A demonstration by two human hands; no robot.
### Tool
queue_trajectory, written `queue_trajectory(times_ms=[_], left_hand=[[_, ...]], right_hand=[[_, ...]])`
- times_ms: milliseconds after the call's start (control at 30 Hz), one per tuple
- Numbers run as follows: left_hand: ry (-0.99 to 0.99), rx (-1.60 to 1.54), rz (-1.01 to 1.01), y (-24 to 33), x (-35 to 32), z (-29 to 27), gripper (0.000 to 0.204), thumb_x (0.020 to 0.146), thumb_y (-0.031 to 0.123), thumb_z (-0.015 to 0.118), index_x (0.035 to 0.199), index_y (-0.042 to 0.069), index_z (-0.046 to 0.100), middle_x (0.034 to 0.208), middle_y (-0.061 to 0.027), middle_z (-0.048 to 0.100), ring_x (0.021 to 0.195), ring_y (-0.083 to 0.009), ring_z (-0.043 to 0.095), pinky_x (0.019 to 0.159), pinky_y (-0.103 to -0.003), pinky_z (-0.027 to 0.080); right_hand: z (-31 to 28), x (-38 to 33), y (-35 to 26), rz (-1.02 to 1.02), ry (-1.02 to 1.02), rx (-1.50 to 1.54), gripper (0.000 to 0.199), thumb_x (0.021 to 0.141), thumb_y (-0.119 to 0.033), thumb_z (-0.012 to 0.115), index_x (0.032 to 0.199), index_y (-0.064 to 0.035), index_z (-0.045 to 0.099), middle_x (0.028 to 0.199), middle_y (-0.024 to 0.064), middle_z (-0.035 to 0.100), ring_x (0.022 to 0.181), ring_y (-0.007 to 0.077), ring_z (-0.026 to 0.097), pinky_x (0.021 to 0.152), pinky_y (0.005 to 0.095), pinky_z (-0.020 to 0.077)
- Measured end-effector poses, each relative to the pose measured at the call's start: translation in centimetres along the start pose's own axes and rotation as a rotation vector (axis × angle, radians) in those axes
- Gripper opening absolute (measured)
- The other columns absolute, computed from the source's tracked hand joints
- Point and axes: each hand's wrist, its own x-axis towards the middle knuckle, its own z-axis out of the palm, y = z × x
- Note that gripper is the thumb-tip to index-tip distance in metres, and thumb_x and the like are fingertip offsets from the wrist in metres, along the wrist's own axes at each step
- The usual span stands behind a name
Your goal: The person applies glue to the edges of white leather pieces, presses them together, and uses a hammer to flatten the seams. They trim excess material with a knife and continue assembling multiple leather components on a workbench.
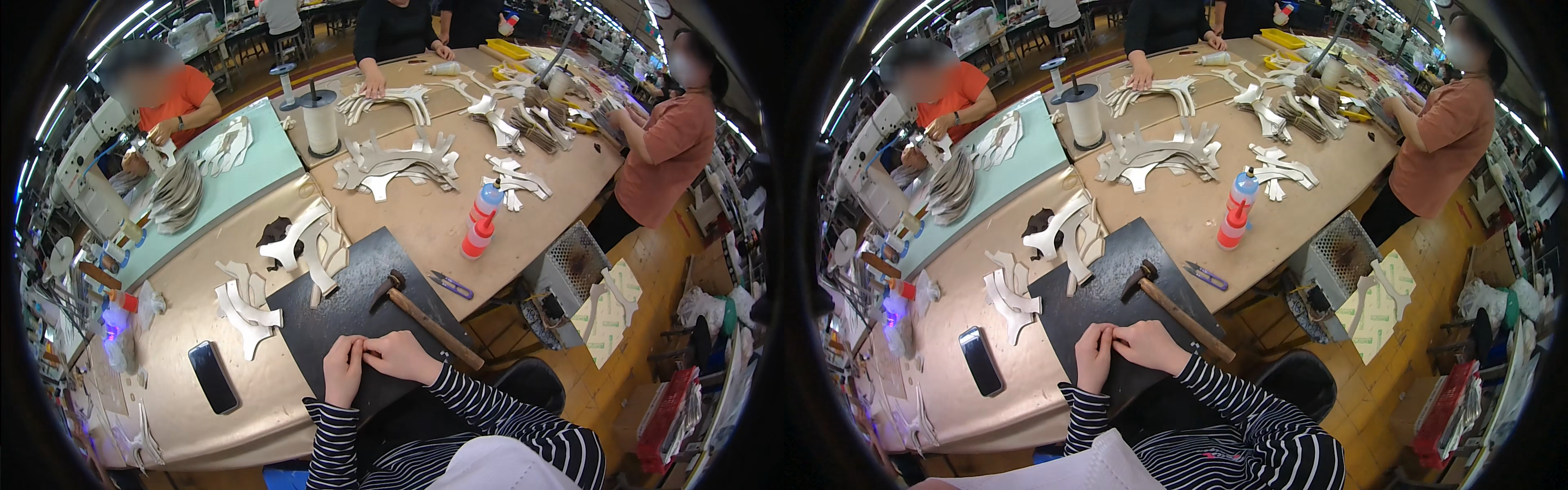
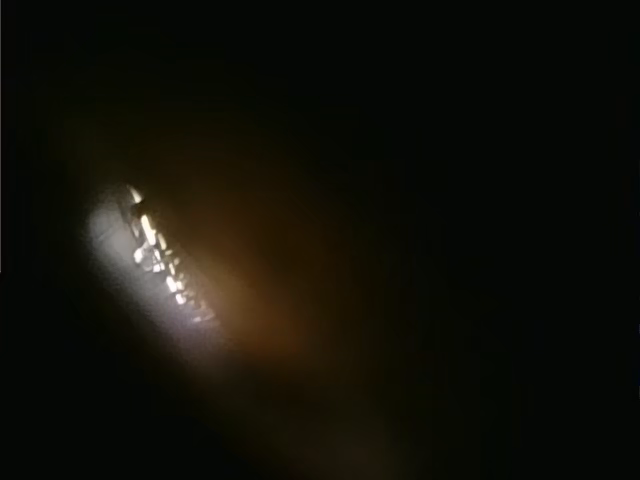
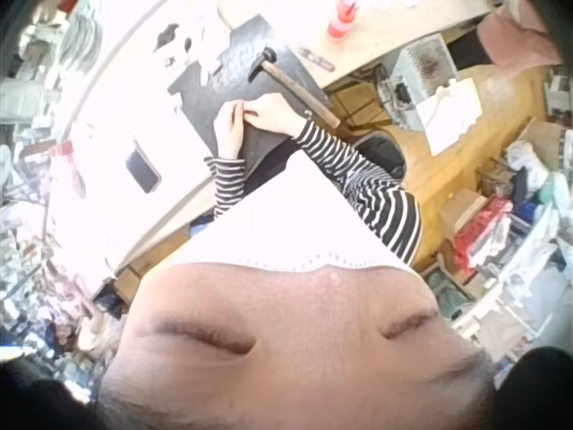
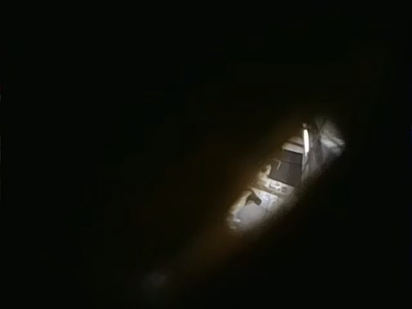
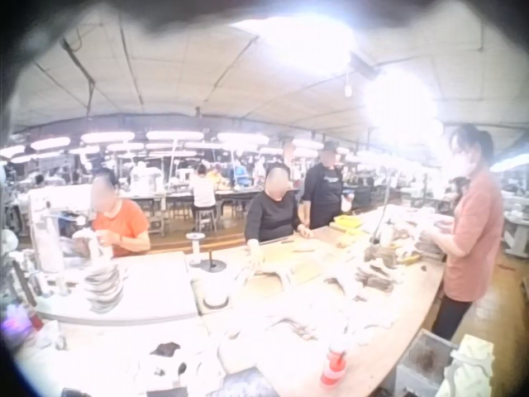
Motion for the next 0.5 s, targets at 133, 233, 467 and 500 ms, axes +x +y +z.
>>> queue_trajectory(times_ms=[133,233,467,500], left_hand=[[0.012,-0.005,-0.018,0.16,0.06,-0.02,0.011,0.096,0.003,0.056,0.094,-0.003,0.066,0.083,-0.0137,0.065,0.076,-0.024,0.065,0.072,-0.032,0.05],[0.006,-0.016,-0.027,0.01,0.08,0.1,0.012,0.096,0.004,0.056,0.095,-0.004,0.066,0.084,-0.0139,0.066,0.077,-0.0237,0.065,0.073,-0.032,0.05],[0.015,-0.009,0.015,-0.57,-0.17,0.22,0.012,0.096,0.005,0.057,0.095,-0.003,0.065,0.084,-0.0144,0.066,0.078,-0.0258,0.066,0.072,-0.033,0.051],[0.031,-0.015,0.032,-0.65,-0.12,0.23,0.011,0.096,0.005,0.057,0.095,-0.003,0.065,0.084,-0.0145,0.065,0.077,-0.0267,0.066,0.072,-0.034,0.051]], right_hand=[[0.02,0.2,0.25,0.015,-0.024,0.049,0.018,0.089,-0.026,0.063,0.089,-0.0103,0.071,0.069,0.0154,0.067,0.064,0.0361,0.066,0.061,0.0466,0.0532],[0.13,0.17,0.49,0.045,-0.044,0.076,0.018,0.089,-0.027,0.062,0.09,-0.011,0.072,0.072,0.0158,0.068,0.067,0.0373,0.066,0.063,0.0472,0.0534],[0.09,0.42,0.53,0.033,-0.022,0.108,0.02,0.088,-0.028,0.063,0.09,-0.0104,0.072,0.075,0.0161,0.069,0.071,0.0374,0.067,0.065,0.048,0.0537],[0.1,0.45,0.48,0.045,-0.027,0.095,0.02,0.088,-0.028,0.063,0.09,-0.0104,0.072,0.076,0.0163,0.069,0.071,0.0375,0.067,0.065,0.048,0.0537]])
